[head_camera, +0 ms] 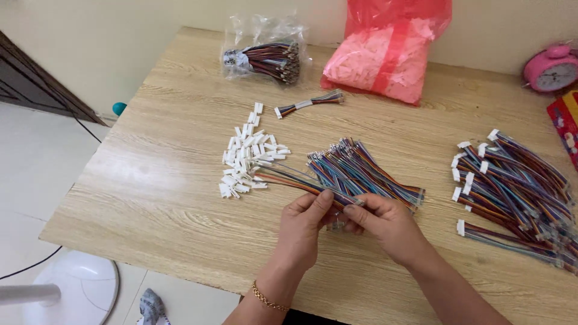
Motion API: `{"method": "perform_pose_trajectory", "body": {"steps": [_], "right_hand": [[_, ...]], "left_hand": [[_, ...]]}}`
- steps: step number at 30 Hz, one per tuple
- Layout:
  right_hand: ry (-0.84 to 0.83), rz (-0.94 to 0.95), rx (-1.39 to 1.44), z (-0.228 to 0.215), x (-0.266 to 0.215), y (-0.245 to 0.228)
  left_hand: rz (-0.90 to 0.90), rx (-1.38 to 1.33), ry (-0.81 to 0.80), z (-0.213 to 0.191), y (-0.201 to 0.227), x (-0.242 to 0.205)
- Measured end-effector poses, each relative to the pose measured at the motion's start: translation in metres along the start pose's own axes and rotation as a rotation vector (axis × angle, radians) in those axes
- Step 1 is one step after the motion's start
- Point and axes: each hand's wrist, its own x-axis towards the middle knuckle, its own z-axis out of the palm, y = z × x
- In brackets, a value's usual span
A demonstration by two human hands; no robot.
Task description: Assembling multi-colored wire harnesses by inserting wire ends into plastic connectors.
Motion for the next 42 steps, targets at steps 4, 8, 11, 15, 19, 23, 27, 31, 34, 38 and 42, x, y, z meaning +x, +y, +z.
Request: {"method": "perform_pose_trajectory", "body": {"steps": [4,8,11,15,19,23,27,31,34,38,42], "right_hand": [[0.027,-0.017,0.015,0.002,-0.001,-0.002],[0.074,0.014,0.007,0.001,-0.005,-0.004],[0.107,0.05,-0.019,-0.008,-0.009,-0.002],[0.136,0.05,-0.03,-0.027,-0.018,0.015],[0.17,0.074,-0.025,-0.035,-0.02,0.024],[0.178,0.172,0.065,-0.048,-0.012,0.044],[0.18,0.222,-0.166,-0.048,-0.006,0.045],[0.377,-0.102,-0.678,-0.002,-0.034,-0.037],[0.449,-0.503,-0.82,0.023,-0.046,-0.072],[0.298,-0.488,-0.61,0.038,-0.028,-0.076],[0.203,-0.23,-0.29,0.042,-0.006,-0.055]], "left_hand": [[0.001,-0.029,0.021,0.006,0.003,-0.003],[0.045,-0.06,0.07,-0.011,-0.01,0.006],[0.093,-0.106,0.125,-0.019,0.001,0.012],[0.162,-0.131,0.186,-0.039,0.015,0.019],[0.136,-0.099,0.216,-0.032,0.025,0.012],[0.153,-0.046,0.222,-0.024,0.019,0.011],[0.248,0.128,0.204,-0.012,0.012,0.004],[0.311,0.254,0.186,-0.005,0.005,0.0],[0.366,0.35,0.177,-0.005,-0.004,0.001],[0.348,0.286,0.145,0.012,0.008,-0.006],[0.372,0.216,0.077,0.011,0.007,-0.009]]}}
